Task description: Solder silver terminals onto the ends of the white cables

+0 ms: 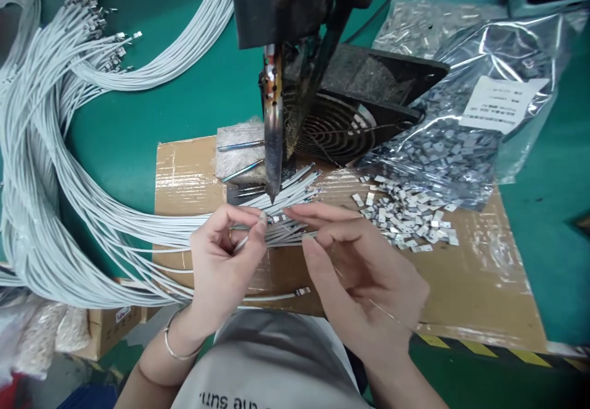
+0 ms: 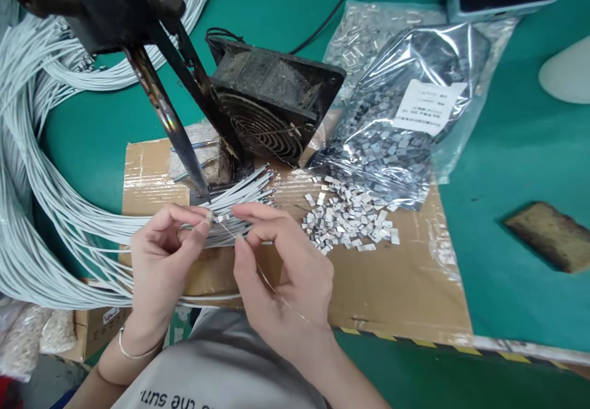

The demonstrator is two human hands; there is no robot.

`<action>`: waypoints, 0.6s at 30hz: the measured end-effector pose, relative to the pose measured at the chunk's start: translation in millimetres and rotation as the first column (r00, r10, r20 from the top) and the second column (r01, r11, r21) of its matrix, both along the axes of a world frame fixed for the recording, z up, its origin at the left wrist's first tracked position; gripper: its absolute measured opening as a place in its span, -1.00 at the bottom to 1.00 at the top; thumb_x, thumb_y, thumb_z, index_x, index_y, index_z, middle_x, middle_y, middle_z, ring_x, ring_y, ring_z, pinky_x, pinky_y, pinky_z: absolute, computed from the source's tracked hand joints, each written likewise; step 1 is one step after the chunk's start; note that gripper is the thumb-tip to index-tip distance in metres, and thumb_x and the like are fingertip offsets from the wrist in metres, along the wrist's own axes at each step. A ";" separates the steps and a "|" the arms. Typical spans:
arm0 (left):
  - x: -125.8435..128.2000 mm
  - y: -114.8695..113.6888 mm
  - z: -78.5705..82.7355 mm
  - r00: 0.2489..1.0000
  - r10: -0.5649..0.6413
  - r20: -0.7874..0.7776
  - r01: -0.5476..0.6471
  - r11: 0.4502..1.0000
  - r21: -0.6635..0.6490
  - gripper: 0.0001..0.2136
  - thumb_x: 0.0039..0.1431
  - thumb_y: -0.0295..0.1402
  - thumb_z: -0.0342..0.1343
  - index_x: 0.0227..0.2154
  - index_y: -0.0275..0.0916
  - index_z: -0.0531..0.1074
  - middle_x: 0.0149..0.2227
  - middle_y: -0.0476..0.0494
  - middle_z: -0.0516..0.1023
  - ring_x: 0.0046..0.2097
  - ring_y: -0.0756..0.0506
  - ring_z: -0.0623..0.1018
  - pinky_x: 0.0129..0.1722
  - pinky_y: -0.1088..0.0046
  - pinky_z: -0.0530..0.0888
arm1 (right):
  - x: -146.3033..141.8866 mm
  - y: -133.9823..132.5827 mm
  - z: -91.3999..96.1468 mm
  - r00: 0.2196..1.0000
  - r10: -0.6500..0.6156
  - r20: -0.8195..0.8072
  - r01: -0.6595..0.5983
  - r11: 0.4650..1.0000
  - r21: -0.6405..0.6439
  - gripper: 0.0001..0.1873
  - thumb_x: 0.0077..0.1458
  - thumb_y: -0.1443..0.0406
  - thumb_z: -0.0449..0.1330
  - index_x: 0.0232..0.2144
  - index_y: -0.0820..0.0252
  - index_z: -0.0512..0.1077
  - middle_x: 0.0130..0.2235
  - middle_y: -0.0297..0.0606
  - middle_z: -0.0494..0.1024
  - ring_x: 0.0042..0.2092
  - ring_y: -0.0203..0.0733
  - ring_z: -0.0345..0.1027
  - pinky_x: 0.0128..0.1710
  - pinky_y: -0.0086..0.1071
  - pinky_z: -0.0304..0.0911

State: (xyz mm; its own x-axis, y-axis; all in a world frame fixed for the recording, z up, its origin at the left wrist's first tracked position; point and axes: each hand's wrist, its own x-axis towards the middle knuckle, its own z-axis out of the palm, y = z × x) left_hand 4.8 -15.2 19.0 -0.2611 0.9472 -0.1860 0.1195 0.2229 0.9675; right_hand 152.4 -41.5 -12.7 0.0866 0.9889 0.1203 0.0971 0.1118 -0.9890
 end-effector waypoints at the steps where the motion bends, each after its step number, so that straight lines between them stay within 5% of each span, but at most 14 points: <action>1: 0.4 1.1 0.2 1.000 0.001 0.007 -0.001 1.000 0.003 -0.86 0.07 -0.54 0.36 -0.51 -0.26 0.54 -0.37 -0.05 0.67 -0.61 0.17 0.30 -0.65 0.64 0.20 | -1.7 0.0 0.0 1.000 -0.006 -0.010 0.005 1.000 -0.005 -0.79 0.31 0.49 0.25 -0.24 0.05 0.42 0.07 -0.23 0.68 0.07 -0.09 0.63 0.09 -0.19 0.48; 8: 4.1 5.1 0.7 0.999 0.010 0.040 -0.011 0.999 0.038 -0.86 0.06 -0.55 0.36 -0.51 -0.27 0.54 -0.38 -0.03 0.65 -0.62 0.19 0.31 -0.65 0.69 0.22 | -7.9 1.1 2.6 0.995 -0.101 -0.009 0.100 0.994 -0.036 -0.76 0.23 0.51 0.30 -0.29 0.05 0.43 0.00 -0.30 0.76 -0.02 -0.17 0.71 -0.04 -0.35 0.56; 18: 6.0 8.9 -1.2 0.999 0.039 0.035 -0.042 0.995 0.095 -0.89 0.06 -0.58 0.36 -0.48 -0.28 0.58 -0.38 -0.02 0.66 -0.59 0.19 0.39 -0.63 0.76 0.28 | -9.0 9.1 1.9 0.991 -0.113 -0.075 0.112 0.994 -0.017 -0.75 0.21 0.53 0.30 -0.29 0.06 0.44 -0.01 -0.38 0.77 0.01 -0.24 0.69 0.03 -0.40 0.53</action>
State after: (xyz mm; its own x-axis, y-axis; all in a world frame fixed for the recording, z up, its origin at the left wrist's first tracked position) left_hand 10.8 -6.3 17.8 -0.2945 0.9500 -0.1038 0.0803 0.1329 0.9879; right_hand 143.3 -32.4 -10.8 0.2059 0.9738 0.0970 0.0332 0.0921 -0.9952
